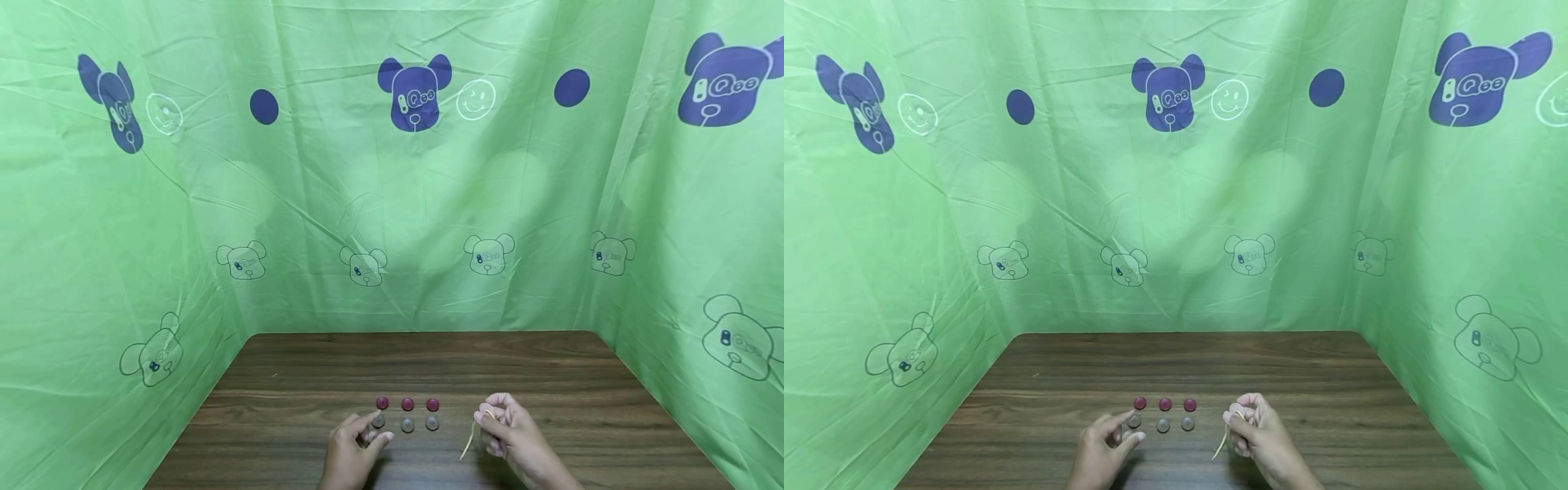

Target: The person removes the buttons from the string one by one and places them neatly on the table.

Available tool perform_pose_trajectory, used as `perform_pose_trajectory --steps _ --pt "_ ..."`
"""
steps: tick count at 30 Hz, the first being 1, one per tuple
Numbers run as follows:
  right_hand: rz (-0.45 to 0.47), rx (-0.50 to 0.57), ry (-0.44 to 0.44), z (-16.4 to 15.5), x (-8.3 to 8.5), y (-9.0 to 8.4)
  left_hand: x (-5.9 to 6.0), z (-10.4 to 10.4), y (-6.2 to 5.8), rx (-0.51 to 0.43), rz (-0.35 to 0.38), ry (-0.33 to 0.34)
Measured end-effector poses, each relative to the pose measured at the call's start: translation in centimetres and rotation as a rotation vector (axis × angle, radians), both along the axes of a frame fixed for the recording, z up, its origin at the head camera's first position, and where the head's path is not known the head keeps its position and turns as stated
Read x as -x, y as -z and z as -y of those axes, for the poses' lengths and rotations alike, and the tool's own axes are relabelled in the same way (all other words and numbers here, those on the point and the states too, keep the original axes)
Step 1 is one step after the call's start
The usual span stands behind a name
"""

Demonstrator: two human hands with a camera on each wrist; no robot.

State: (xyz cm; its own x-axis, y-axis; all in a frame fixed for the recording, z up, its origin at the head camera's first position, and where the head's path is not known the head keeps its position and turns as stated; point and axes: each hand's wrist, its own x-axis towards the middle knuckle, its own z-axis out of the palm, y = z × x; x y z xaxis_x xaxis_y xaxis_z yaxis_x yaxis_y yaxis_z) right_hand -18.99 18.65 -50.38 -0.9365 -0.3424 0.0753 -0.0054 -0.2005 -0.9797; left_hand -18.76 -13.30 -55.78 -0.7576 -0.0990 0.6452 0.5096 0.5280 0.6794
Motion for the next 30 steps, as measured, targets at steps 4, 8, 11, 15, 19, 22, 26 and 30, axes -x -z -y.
perform_pose_trajectory --steps 4,8,11,15,19,22,26,30 --pt "-0.006 -0.014 0.008 -0.1 0.0 0.1 0.0 -0.1 0.0 -0.005 -0.006 0.008" --pt "-0.02 -0.048 0.012 -0.3 -0.1 0.1 0.0 -0.3 0.0 -0.017 0.003 0.021" --pt "-0.029 -0.051 -0.016 -0.4 -0.2 0.0 -0.1 -0.6 0.0 -0.033 0.006 0.035" --pt "-0.04 -0.012 -0.072 -0.4 -0.2 0.0 -0.1 -0.8 0.1 -0.034 -0.025 0.055" --pt "-0.044 0.035 -0.108 -0.4 0.0 0.0 0.1 -0.8 0.1 -0.022 -0.057 0.065" --pt "-0.053 0.069 -0.125 -0.3 0.2 0.1 0.2 -0.8 0.1 -0.017 -0.071 0.07" --pt "-0.075 0.091 -0.13 -0.2 0.3 0.3 0.2 -0.9 0.2 -0.01 -0.091 0.073" --pt "-0.076 0.08 -0.125 -0.1 0.3 0.4 0.1 -1.1 0.0 -0.025 -0.078 0.088"
